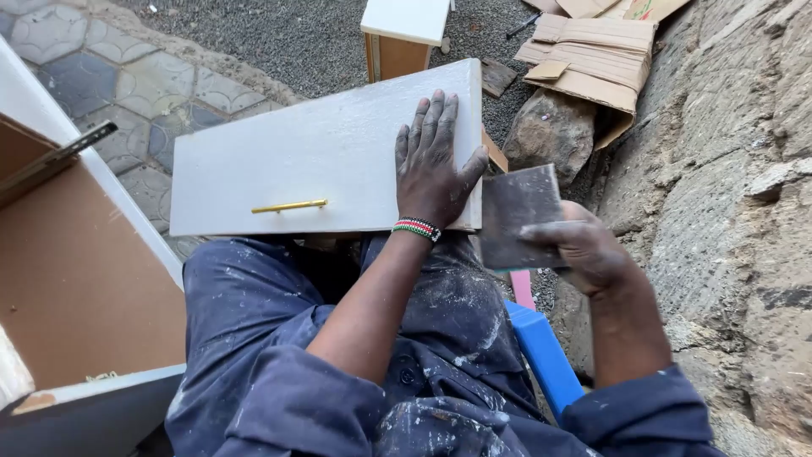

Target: The person sits on a small stool and sands a white drawer front resting on their lap using a sanding block. They smooth the edges and the main surface, occasionally wiping away dust with their hand. A gold handle is visible on the drawer throughout the process.

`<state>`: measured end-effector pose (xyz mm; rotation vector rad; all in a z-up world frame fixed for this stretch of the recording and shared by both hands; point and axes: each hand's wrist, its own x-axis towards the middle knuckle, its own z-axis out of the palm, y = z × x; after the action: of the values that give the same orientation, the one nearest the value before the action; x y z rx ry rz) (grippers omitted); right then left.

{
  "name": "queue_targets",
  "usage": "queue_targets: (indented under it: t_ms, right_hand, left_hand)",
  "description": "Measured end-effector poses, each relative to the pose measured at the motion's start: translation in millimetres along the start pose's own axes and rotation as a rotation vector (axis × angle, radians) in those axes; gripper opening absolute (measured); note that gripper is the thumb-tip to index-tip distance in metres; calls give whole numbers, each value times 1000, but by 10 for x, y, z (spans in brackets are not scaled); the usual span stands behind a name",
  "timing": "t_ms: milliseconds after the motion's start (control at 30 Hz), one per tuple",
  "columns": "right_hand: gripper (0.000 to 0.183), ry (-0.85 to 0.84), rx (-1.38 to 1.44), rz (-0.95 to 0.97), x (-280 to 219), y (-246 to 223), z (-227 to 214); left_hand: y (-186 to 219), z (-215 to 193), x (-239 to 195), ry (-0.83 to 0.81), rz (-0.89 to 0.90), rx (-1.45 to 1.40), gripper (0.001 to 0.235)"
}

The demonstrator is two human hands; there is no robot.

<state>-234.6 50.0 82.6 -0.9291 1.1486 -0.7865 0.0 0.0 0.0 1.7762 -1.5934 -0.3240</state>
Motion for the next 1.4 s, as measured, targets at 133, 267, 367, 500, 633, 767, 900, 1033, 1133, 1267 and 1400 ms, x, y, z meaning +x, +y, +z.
queue_targets:
  t_ms: [133, 267, 367, 500, 633, 767, 900, 1033, 1133, 1267, 1400]
  right_hand:
    - [29, 218, -146, 28, 3, -262, 215]
    - [41, 595, 275, -162, 680, 446, -273]
    - [41, 508, 693, -132, 649, 457, -187]
    - [46, 90, 854, -19, 317, 222, 344]
    - [43, 19, 803, -92, 367, 308, 378]
    - [41, 44, 769, -89, 258, 215, 472]
    - [46, 69, 657, -111, 193, 132, 515]
    - [45, 77, 618, -120, 150, 128, 548]
    - [45, 71, 605, -114, 146, 134, 554]
    - [43, 126, 613, -114, 48, 111, 661]
    - [39, 169, 547, -138, 108, 104, 585]
  left_hand:
    - [37, -20, -48, -15, -2, -2, 95]
    - [137, -137, -228, -24, -19, -18, 91]
    - [206, -278, -421, -68, -39, -29, 90]
    - [238, -406, -718, -132, -106, -61, 84]
    - [122, -307, -865, -25, -199, -293, 72]
    - [193, -233, -1074, 57, -735, -971, 26]
    - [423, -286, -1207, -254, -1045, -1667, 99]
    - [353, -63, -1189, -199, -1088, -1870, 72]
    - [315, 17, -1206, -175, -1112, -1900, 59]
    - [296, 12, -1213, -328, -1089, -1917, 93]
    - [358, 317, -1274, -202, -1039, -1945, 74]
